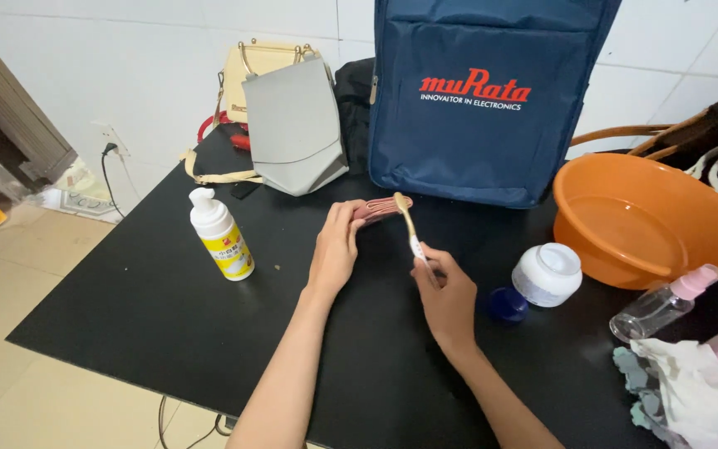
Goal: Cleaning a pink leather wallet using a toothbrush and cleaning foam on a black table.
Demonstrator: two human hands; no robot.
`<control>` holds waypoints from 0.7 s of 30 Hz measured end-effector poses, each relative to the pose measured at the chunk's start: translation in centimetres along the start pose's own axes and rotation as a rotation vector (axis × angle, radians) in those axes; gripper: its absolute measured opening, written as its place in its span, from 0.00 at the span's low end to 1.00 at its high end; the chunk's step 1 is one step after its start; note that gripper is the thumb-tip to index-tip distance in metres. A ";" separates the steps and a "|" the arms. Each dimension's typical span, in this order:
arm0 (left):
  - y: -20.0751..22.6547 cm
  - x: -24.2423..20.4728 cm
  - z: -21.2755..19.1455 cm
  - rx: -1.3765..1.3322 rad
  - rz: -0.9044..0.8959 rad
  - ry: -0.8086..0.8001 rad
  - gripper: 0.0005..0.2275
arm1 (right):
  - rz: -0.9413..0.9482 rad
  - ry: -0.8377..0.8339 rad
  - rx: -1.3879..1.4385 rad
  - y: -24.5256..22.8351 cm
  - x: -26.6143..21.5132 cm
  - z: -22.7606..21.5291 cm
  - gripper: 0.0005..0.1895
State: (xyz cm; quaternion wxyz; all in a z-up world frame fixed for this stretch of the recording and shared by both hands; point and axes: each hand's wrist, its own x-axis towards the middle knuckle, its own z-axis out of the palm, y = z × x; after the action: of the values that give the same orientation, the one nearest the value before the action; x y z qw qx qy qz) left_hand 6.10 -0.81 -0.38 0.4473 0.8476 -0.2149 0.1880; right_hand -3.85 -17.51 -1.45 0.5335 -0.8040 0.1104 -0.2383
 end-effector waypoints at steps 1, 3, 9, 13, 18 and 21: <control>-0.1 0.0 0.0 0.002 0.004 0.001 0.10 | 0.004 -0.019 0.019 0.1 -0.1 0.2 0.14; 0.0 0.1 0.1 -0.002 -0.005 0.003 0.11 | 0.001 -0.041 -0.006 -0.1 -0.3 0.9 0.14; 0.2 0.1 -0.1 -0.012 -0.035 0.008 0.10 | -0.024 -0.054 -0.061 0.1 0.7 0.3 0.14; 0.2 0.1 0.1 -0.019 -0.031 0.012 0.09 | 0.001 -0.006 -0.063 0.5 1.2 -0.6 0.13; 0.4 0.0 0.0 0.001 -0.052 0.001 0.09 | 0.023 -0.039 -0.042 0.4 0.5 -0.3 0.15; 0.9 0.1 -0.4 0.009 -0.041 -0.005 0.09 | -0.027 -0.057 -0.047 0.4 -0.1 0.7 0.14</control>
State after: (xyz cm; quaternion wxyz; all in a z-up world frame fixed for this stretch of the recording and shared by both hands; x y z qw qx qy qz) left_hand 5.61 -0.95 0.49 0.4468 0.8542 -0.1977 0.1777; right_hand -3.54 -17.10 -2.04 0.5140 -0.8242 0.0898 -0.2201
